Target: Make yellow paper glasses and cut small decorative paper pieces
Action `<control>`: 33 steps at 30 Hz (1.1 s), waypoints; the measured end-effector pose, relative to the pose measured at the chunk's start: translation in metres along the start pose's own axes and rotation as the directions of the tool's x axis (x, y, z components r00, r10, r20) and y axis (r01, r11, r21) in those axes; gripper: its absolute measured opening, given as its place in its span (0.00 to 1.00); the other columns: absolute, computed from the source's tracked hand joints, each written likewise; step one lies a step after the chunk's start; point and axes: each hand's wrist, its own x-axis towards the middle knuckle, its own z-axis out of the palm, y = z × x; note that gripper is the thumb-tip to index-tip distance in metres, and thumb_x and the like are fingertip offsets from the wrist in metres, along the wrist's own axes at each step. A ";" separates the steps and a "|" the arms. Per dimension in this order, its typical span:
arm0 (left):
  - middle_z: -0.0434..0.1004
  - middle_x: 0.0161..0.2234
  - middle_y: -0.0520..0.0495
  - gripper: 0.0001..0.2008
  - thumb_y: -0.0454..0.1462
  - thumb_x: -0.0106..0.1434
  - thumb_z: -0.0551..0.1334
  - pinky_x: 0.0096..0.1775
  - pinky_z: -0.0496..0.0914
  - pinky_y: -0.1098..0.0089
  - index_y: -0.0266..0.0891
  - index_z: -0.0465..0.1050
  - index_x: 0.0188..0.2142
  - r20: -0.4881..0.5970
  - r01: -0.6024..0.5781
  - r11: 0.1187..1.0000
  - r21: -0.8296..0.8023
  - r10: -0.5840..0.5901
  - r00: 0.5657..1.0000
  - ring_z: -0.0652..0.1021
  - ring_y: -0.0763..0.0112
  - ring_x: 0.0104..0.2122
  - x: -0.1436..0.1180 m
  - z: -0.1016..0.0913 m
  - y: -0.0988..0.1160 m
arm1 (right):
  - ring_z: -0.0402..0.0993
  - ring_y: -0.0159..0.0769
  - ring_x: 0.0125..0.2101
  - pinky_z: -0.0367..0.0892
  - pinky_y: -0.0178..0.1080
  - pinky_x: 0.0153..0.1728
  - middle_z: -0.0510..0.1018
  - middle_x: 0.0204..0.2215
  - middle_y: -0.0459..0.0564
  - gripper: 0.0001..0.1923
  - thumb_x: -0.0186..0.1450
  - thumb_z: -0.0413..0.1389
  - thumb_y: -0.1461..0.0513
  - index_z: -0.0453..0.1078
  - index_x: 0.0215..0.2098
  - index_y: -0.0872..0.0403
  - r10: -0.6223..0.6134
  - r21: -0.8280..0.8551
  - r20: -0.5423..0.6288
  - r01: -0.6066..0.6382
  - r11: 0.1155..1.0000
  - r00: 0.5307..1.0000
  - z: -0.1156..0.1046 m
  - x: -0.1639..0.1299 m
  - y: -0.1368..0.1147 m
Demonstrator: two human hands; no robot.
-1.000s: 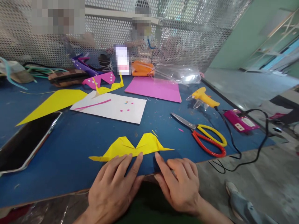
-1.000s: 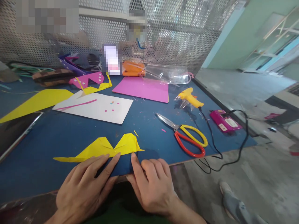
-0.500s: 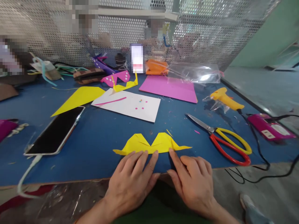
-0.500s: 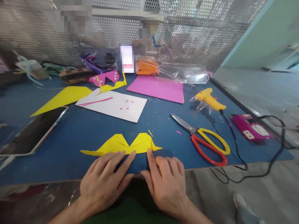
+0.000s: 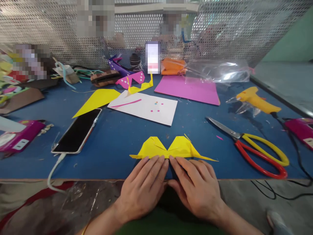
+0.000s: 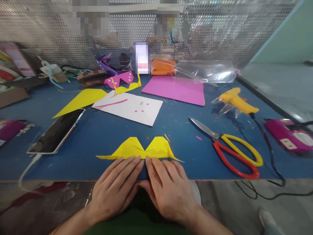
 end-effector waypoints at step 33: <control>0.84 0.44 0.46 0.19 0.45 0.69 0.59 0.45 0.64 0.61 0.34 0.77 0.50 -0.048 0.117 0.990 0.073 -0.114 0.992 0.79 0.63 0.43 0.005 0.003 0.003 | 0.67 0.42 0.40 0.60 0.44 0.42 0.82 0.44 0.52 0.18 0.72 0.51 0.59 0.73 0.54 0.61 0.026 0.044 0.017 -0.027 0.999 1.000 -0.003 0.003 0.003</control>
